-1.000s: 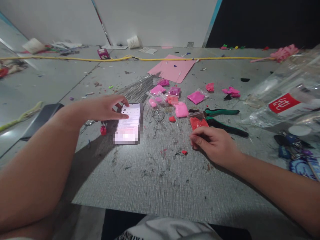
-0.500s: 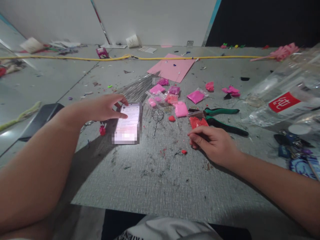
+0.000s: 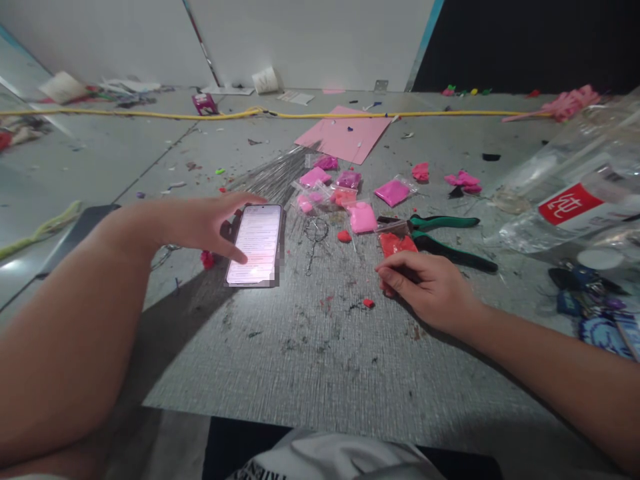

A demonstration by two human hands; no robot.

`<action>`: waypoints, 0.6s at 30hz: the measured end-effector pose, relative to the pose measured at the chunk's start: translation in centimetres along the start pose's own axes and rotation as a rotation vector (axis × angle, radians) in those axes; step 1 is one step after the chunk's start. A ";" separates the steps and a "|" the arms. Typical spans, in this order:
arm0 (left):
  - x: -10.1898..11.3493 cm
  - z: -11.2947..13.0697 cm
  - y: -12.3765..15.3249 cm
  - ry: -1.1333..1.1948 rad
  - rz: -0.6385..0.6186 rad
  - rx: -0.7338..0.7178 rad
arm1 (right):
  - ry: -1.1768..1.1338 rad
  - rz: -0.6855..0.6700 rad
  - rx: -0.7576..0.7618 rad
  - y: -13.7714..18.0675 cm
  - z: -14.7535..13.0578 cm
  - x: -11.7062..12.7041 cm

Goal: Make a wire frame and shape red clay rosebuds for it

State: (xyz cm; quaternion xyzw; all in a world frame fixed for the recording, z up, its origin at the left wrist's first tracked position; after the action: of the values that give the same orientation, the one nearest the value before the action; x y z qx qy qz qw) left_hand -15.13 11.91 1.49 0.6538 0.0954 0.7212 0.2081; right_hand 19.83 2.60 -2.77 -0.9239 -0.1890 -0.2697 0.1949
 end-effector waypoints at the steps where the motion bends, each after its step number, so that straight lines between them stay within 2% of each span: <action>1: -0.2 0.1 0.2 -0.011 -0.015 -0.042 | 0.008 -0.002 0.004 0.0 0.0 0.0; 3: -0.6 0.5 0.6 -0.011 -0.035 -0.137 | 0.023 -0.004 0.012 -0.1 -0.1 0.0; 5: -1.0 0.7 0.9 -0.002 -0.042 -0.165 | 0.030 -0.004 0.016 -0.1 -0.1 0.0; 9: -1.5 0.8 1.1 -0.041 -0.070 -0.070 | 0.029 -0.008 0.020 -0.1 -0.1 0.1; 14: -0.8 1.2 0.6 -0.014 -0.029 -0.034 | 0.048 -0.001 0.048 -0.2 -0.2 0.1; 18: -1.2 1.4 0.8 -0.036 -0.070 -0.059 | 0.073 0.000 0.053 -0.2 -0.3 0.1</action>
State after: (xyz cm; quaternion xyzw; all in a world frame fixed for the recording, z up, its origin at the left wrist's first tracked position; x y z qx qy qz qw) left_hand -13.81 10.52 0.92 0.6566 0.0932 0.7040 0.2543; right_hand 19.74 2.67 -2.43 -0.9080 -0.1888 -0.2980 0.2259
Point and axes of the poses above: each hand's wrist, its own y-axis away from the middle knuckle, its own x-axis out of the back of the hand, z = x × y, the point moved 6 cm from there along -y, towards the middle knuckle, and after that the axes turned 11 degrees about x, right-handed, at the moved point
